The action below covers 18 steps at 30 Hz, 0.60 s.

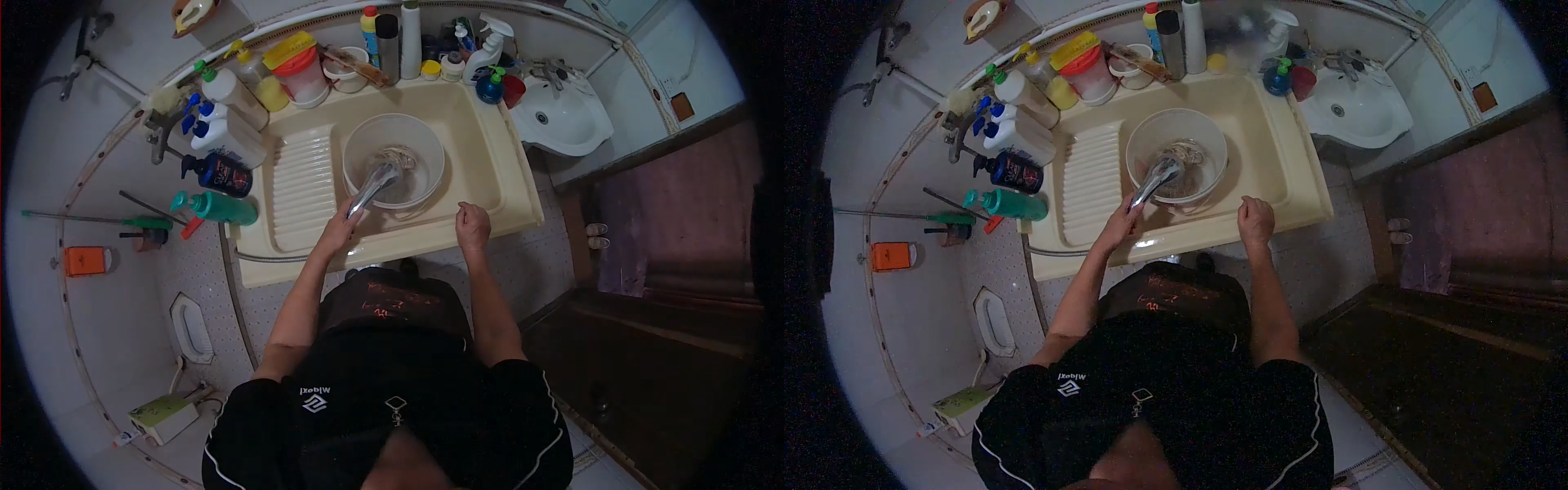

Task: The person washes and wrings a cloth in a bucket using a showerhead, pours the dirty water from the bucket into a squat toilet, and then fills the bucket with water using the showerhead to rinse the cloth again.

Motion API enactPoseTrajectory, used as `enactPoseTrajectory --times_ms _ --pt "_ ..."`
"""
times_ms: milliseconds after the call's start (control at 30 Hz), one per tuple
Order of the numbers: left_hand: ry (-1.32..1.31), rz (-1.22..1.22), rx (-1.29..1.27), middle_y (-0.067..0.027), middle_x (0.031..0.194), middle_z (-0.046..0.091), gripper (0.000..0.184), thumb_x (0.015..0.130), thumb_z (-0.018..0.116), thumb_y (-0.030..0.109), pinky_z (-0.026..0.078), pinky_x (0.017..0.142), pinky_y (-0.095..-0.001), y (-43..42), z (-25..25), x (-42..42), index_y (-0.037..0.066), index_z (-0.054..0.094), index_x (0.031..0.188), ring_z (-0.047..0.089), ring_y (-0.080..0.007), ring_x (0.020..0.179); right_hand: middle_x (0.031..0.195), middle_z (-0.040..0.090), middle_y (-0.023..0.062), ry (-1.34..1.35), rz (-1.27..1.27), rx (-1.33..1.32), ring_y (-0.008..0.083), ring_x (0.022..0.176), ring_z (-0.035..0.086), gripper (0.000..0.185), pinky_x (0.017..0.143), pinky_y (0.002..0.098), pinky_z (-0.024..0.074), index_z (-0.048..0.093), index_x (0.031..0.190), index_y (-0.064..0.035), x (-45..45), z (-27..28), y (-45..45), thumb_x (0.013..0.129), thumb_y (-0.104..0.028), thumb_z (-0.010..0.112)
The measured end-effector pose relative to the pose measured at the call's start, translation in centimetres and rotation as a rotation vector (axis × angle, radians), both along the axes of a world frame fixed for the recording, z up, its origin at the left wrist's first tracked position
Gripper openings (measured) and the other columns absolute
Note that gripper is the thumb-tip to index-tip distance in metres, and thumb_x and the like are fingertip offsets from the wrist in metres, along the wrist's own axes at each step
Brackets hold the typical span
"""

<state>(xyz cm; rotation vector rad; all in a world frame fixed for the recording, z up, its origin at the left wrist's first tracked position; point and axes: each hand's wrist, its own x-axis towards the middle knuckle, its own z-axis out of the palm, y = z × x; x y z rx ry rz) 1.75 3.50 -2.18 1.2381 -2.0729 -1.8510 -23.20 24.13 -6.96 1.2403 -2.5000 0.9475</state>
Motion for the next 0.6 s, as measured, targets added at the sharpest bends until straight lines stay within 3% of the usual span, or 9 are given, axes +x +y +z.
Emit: enactPoseTrajectory --times_ms 133,200,600 --pt "-0.015 0.007 -0.012 -0.0011 0.07 0.048 0.051 0.091 0.049 0.041 0.04 0.051 -0.0265 0.09 0.15 -0.04 0.016 0.039 0.134 0.044 -0.0107 0.057 0.078 0.061 0.011 0.005 0.002 -0.014 0.0307 0.077 0.057 0.012 0.072 0.0415 0.0445 0.063 0.088 -0.0071 0.03 -0.04 -0.04 0.078 -0.01 0.056" --pt "0.019 0.002 0.001 0.001 0.072 0.045 0.048 0.093 0.048 0.035 0.038 0.05 -0.025 0.1 0.25 -0.07 0.011 0.038 0.134 0.042 -0.0087 0.056 0.078 0.061 0.0109 0.0 0.0 -0.01 0.0307 0.077 0.057 0.012 0.072 0.0416 0.0444 0.063 0.088 -0.0071 0.0 -0.06 -0.05 0.078 -0.01 0.057" --pt "-0.021 0.016 -0.032 0.0002 0.068 0.046 0.046 0.093 0.048 0.035 0.038 0.047 -0.0252 0.29 0.5 -0.14 0.011 0.04 0.132 0.043 -0.0092 0.054 0.079 0.06 0.0109 -0.009 0.004 0.015 0.0308 0.077 0.057 0.012 0.073 0.0418 0.0447 0.062 0.089 -0.0084 -0.09 -0.29 0.06 0.078 -0.011 0.058"
